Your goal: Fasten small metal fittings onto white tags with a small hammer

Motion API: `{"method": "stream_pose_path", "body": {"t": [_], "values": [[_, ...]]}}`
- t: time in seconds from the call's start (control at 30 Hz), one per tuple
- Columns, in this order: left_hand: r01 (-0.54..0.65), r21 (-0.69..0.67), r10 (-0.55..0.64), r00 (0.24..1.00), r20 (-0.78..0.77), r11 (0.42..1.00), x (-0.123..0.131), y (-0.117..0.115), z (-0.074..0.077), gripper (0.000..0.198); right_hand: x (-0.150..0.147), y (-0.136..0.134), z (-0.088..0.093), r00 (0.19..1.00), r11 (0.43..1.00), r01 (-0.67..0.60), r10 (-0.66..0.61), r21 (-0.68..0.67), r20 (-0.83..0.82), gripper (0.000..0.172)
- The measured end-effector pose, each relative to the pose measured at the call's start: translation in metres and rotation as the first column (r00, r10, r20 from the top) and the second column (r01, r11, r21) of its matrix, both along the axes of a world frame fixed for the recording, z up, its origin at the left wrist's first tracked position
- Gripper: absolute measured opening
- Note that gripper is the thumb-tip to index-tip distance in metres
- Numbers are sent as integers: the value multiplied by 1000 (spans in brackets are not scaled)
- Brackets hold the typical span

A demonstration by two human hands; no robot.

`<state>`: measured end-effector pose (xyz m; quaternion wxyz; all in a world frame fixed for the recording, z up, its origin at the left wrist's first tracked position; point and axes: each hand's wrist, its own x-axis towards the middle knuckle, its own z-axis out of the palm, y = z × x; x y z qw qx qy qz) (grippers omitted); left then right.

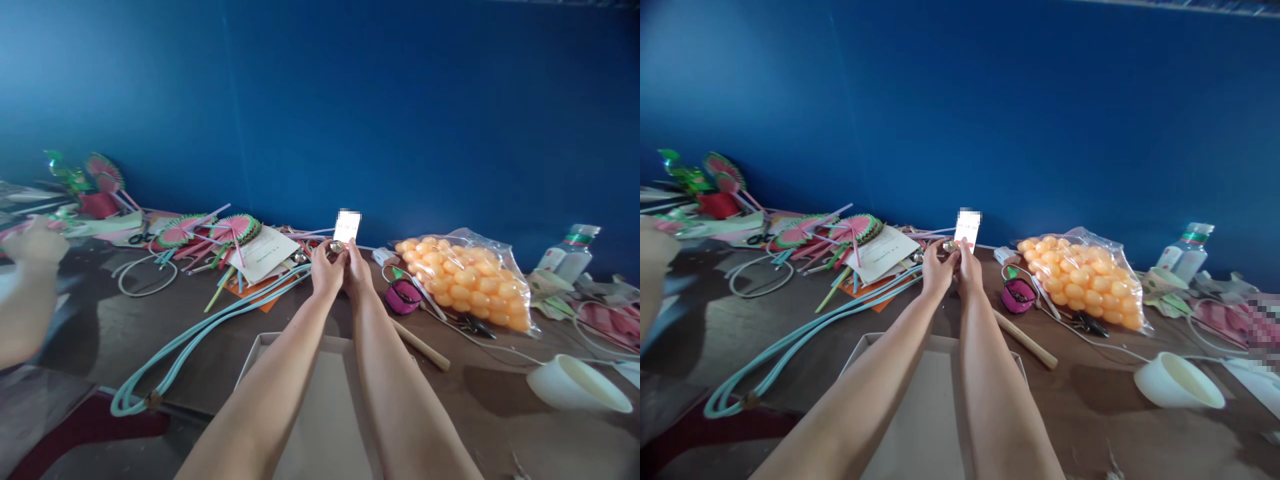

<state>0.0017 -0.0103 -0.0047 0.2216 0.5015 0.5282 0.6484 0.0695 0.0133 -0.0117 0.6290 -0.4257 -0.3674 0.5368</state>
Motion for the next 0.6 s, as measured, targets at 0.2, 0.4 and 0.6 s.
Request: {"method": "stream_pose_path", "body": {"t": [0.2,0.4,0.6], "values": [[19,-105,-2,988,157,994,-6,4,2,38,-2,-4,6,996,990,70,-76,-124,-48,37],[109,-49,-93,963,255,993,-5,8,1,34,-2,-8,13,963,961,255,-262,-105,-60,22],[228,14,-216,898,382,974,1,5,10,43,-3,-3,41,931,929,362,-365,78,27,20]]}}
